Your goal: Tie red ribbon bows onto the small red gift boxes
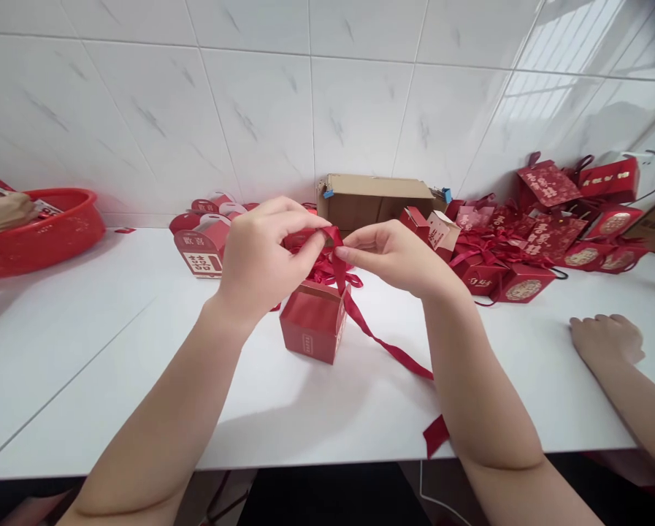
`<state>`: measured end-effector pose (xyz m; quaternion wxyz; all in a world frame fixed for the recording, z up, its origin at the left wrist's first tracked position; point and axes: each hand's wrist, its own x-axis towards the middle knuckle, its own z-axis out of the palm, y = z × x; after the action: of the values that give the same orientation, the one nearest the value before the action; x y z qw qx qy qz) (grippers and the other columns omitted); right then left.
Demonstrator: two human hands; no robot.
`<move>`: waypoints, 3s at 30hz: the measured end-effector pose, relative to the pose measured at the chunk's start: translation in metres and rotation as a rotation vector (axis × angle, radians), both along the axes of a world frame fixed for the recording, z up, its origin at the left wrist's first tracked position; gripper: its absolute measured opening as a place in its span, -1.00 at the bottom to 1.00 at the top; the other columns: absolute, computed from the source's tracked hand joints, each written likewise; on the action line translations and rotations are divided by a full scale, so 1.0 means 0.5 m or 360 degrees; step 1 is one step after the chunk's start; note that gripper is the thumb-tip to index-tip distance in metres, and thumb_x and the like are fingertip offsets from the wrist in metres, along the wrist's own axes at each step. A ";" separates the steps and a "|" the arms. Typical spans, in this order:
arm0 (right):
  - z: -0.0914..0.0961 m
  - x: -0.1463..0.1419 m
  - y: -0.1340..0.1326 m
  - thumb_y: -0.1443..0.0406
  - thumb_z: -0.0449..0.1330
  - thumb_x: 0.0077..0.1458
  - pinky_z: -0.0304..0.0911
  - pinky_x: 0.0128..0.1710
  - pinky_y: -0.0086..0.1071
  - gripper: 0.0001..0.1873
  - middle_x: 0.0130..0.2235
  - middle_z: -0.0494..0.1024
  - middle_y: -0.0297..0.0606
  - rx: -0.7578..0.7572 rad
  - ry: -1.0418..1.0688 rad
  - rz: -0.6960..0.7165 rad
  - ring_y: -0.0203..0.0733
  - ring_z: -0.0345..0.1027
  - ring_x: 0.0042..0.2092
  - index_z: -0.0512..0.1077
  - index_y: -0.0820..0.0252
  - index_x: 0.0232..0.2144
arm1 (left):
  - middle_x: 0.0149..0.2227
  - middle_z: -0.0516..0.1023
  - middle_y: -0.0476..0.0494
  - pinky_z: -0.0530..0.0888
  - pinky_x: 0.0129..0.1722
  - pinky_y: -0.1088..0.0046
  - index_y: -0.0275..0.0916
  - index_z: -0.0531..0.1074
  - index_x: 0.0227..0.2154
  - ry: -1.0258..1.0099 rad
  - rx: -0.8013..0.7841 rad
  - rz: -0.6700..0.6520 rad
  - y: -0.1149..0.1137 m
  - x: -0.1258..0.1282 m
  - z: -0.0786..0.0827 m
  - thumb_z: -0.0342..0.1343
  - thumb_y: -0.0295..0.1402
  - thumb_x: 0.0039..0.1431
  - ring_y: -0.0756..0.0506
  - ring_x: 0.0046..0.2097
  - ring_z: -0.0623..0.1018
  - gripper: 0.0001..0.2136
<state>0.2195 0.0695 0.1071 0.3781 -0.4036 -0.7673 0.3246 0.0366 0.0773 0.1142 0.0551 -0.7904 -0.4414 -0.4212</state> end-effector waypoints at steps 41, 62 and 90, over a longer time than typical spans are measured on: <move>-0.144 -0.056 0.006 0.18 0.01 0.14 0.26 -0.21 -0.37 -0.77 -0.39 0.48 -0.31 -0.0122 0.0530 -0.0164 -0.24 0.38 -0.32 0.23 0.14 -0.50 | -0.24 0.56 -0.10 0.41 -0.11 0.27 -0.14 0.41 -0.32 -0.0868 -0.0775 0.0094 0.063 0.000 -0.229 0.18 -0.19 -0.06 -0.19 -0.15 0.52 -0.77; -0.238 -0.109 0.009 0.30 -0.04 0.12 0.11 -0.40 -0.40 -0.75 -0.50 0.40 -0.34 0.0287 0.0319 -0.0491 -0.25 0.23 -0.43 0.26 0.16 -0.58 | -0.33 0.52 -0.03 0.35 -0.31 0.48 -0.21 0.43 -0.35 -0.1371 -0.1147 -0.0349 0.058 -0.016 -0.252 0.12 -0.42 -0.11 -0.08 -0.26 0.47 -0.82; -0.230 -0.120 0.022 0.28 -0.02 0.08 0.17 -0.04 -0.28 -0.67 -0.24 0.57 -0.27 0.0183 0.0556 -0.0696 -0.13 0.37 -0.11 0.37 0.14 -0.67 | -0.39 0.48 0.00 0.33 -0.31 0.48 -0.20 0.39 -0.39 -0.1532 -0.1075 -0.0276 0.040 0.008 -0.261 0.12 -0.42 -0.07 -0.04 -0.32 0.44 -0.88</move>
<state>0.1597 0.0807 -0.0081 0.5879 -0.4755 -0.6023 0.2559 0.0404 0.0972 -0.0163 -0.4404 -0.5175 -0.4601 -0.5715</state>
